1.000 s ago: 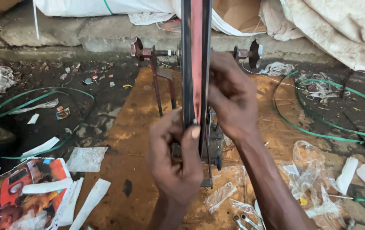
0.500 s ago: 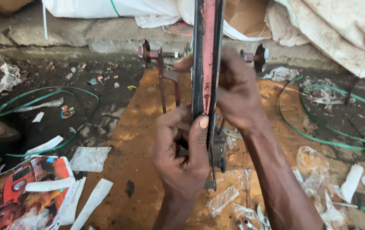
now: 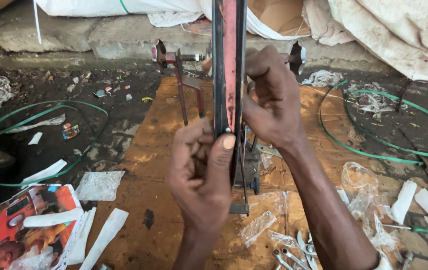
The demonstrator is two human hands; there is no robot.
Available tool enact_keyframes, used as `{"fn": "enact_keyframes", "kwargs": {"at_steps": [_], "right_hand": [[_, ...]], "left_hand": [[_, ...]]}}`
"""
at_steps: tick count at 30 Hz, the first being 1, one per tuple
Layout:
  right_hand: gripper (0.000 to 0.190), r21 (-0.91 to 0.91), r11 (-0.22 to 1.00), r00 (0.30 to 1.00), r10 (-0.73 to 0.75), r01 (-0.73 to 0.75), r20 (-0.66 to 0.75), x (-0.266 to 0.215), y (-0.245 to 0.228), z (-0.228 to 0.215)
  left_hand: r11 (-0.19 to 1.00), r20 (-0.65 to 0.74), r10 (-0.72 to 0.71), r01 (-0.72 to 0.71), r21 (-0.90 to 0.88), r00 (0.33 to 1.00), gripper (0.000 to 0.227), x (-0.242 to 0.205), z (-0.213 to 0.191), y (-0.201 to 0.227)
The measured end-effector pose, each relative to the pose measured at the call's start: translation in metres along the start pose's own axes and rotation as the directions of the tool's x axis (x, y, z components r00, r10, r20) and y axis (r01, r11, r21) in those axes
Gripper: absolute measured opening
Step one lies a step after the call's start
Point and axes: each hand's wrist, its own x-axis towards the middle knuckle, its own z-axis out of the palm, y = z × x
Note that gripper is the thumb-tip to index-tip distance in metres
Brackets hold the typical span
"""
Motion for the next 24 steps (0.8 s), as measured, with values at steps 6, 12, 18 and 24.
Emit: {"fn": "enact_keyframes", "kwargs": {"at_steps": [6, 12, 18, 24], "right_hand": [[0.016, -0.337, 0.923, 0.980, -0.199, 0.184, -0.012, -0.001, 0.007, -0.005], [0.018, 0.135, 0.991, 0.998, -0.010, 0.019, -0.063, -0.008, 0.008, -0.002], [0.018, 0.651, 0.759, 0.969, 0.177, -0.024, -0.171, -0.011, 0.013, 0.003], [0.022, 0.781, 0.622, 0.959, 0.249, -0.053, -0.133, -0.011, 0.011, -0.003]], "left_hand": [[0.995, 0.055, -0.096, 0.097, -0.015, 0.994, 0.037, 0.002, -0.008, 0.001], [0.938, 0.224, -0.186, 0.241, -0.250, 0.957, 0.038, 0.011, -0.015, -0.009], [0.845, 0.523, -0.095, 0.346, -0.407, 0.847, 0.028, 0.050, -0.022, -0.019], [0.818, 0.529, -0.136, 0.396, -0.417, 0.837, 0.029, 0.057, -0.013, -0.064]]}}
